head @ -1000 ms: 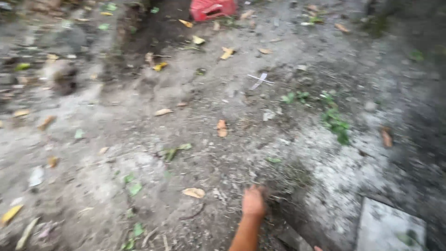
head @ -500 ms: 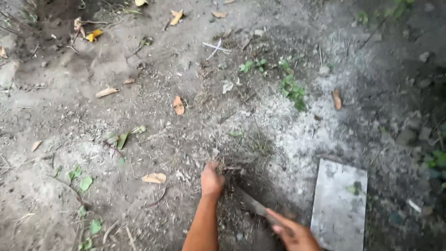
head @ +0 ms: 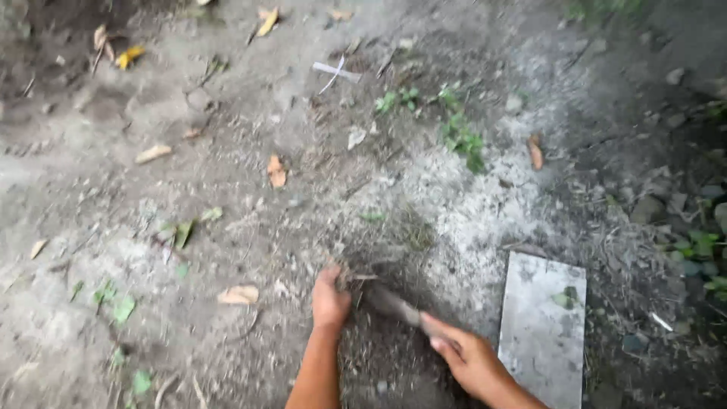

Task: Using a small hand tool to loosen soil and pulling weeds out of the ground in a yard.

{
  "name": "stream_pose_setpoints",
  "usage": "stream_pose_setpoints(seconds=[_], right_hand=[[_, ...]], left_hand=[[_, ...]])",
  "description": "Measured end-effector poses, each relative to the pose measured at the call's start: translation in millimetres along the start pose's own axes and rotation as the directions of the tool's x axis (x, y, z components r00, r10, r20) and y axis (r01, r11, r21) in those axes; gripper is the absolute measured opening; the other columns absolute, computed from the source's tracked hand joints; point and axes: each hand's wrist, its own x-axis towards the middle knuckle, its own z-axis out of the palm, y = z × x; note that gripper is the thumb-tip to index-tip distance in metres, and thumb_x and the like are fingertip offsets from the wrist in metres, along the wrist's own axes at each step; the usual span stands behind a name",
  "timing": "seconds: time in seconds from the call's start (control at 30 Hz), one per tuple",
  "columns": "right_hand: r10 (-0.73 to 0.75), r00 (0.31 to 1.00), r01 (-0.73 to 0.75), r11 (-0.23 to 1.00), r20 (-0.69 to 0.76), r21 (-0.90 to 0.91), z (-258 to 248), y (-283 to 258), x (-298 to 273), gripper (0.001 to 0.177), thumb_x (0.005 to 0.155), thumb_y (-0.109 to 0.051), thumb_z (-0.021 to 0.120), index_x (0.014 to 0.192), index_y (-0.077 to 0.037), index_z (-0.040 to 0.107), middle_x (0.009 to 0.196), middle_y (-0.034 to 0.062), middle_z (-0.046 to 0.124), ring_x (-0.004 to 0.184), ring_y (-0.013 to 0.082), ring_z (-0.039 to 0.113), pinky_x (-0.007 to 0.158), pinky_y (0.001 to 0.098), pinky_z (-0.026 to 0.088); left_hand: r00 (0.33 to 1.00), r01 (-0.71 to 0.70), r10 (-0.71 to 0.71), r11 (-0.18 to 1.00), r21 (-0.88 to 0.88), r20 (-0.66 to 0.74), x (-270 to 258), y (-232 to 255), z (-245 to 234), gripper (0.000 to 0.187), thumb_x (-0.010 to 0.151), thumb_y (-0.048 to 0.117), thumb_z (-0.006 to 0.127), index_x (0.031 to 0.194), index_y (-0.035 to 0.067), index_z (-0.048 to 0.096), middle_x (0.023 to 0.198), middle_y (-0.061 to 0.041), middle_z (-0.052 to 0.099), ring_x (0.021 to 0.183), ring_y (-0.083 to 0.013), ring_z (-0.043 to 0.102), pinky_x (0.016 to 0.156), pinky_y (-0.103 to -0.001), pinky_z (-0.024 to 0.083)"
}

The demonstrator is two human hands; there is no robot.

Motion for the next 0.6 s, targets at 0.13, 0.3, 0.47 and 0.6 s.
stream_pose_setpoints(seconds=[0.13, 0.3, 0.47, 0.6], right_hand=[[0.481, 0.850, -0.526, 0.793, 0.213, 0.307, -50, -25, -62, 0.054, 0.096, -0.026, 0.061, 0.149, -0.036, 0.061, 0.098, 0.0040, 0.057, 0.073, 0.0172, 0.054, 0.067, 0.0299, 0.041], [0.302, 0.949, -0.316, 0.911, 0.094, 0.264, -4, -18, -1, 0.050, 0.091, -0.031, 0.069, 0.141, -0.034, 0.067, 0.151, 0.0025, 0.064, 0.125, 0.0103, 0.067, 0.092, 0.0194, 0.048], [0.157, 0.981, -0.125, 0.961, 0.117, -0.248, -4, -64, -10, 0.049, 0.101, -0.031, 0.058, 0.146, -0.050, 0.053, 0.073, -0.0074, 0.082, 0.034, 0.0038, 0.036, 0.033, 0.0171, 0.036], [0.157, 0.984, -0.161, 0.986, 0.086, 0.035, -33, -6, -60, 0.048, 0.090, -0.035, 0.066, 0.138, -0.038, 0.069, 0.139, -0.0110, 0.075, 0.128, 0.0032, 0.069, 0.106, 0.0186, 0.049]], left_hand=[[0.970, 0.243, -0.244, 0.966, -0.081, 0.004, -41, 51, -24, 0.057, 0.081, -0.015, 0.049, 0.129, 0.013, 0.063, 0.133, -0.012, 0.057, 0.104, -0.0272, 0.067, 0.080, -0.033, 0.056], [0.904, 0.426, -0.423, 0.880, -0.208, 0.060, -60, 103, -39, 0.074, 0.089, -0.025, 0.046, 0.151, 0.016, 0.048, 0.160, -0.009, 0.043, 0.052, -0.0057, 0.049, 0.040, -0.019, 0.044], [0.925, 0.379, -0.376, 0.910, -0.168, 0.048, -46, 85, -41, 0.065, 0.089, -0.019, 0.046, 0.124, 0.032, 0.068, 0.165, 0.004, 0.042, 0.072, -0.0085, 0.062, 0.048, -0.021, 0.044], [0.943, 0.157, -0.219, 0.956, -0.247, -0.250, -29, -2, -56, 0.039, 0.088, 0.015, 0.056, 0.122, 0.018, 0.073, 0.112, -0.008, 0.078, 0.109, -0.0268, 0.072, 0.097, -0.039, 0.054]])
